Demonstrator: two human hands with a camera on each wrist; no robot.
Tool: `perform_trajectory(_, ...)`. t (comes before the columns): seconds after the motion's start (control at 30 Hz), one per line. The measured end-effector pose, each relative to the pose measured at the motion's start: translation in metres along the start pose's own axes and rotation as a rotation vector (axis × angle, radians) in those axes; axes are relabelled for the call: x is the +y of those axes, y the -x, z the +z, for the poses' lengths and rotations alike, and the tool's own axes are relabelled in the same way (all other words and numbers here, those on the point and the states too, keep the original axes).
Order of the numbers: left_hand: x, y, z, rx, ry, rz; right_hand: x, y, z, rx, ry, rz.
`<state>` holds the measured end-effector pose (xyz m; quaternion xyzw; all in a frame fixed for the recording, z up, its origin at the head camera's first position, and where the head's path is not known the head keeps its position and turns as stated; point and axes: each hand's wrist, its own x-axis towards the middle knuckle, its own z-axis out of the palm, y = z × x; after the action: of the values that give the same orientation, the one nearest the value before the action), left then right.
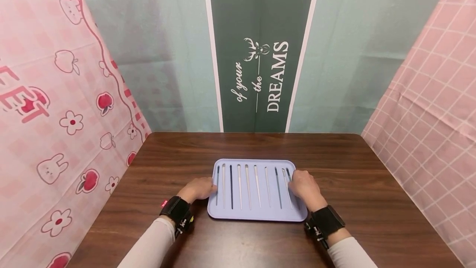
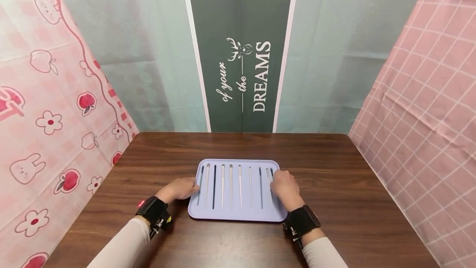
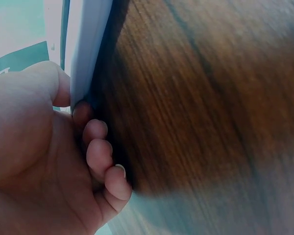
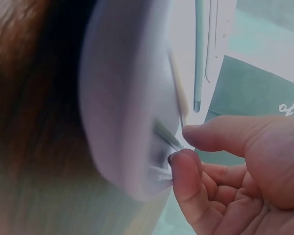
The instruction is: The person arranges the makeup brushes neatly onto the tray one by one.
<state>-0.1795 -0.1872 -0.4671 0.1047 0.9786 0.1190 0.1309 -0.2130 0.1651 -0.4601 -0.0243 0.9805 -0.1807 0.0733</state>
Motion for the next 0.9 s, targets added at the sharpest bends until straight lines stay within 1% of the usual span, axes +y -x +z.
perform_trajectory(0.17,-0.001,0.001,0.002,-0.013,-0.001,-0.005,0.003,0.001,0.001,0.017,-0.010,-0.014)
perform_trajectory(0.3,-0.001,-0.003,0.000,-0.008,-0.013,0.000,0.003,0.001,-0.004,0.033,-0.036,-0.023)
perform_trajectory(0.4,0.000,-0.004,-0.001,-0.005,-0.008,0.006,0.003,0.003,-0.008,0.048,-0.049,-0.014)
perform_trajectory(0.5,0.000,-0.003,-0.001,-0.018,-0.004,0.001,0.005,0.007,-0.010,0.046,-0.068,-0.001)
perform_trajectory(0.63,0.000,-0.002,0.000,-0.021,-0.005,0.002,0.015,0.013,-0.016,0.051,-0.105,0.009)
perform_trajectory(0.8,0.001,-0.001,-0.003,0.002,-0.004,0.023,0.029,0.020,-0.029,0.111,-0.124,0.005)
perform_trajectory(0.9,0.000,-0.002,-0.004,0.003,-0.005,0.025,0.038,0.025,-0.035,0.149,-0.124,-0.005)
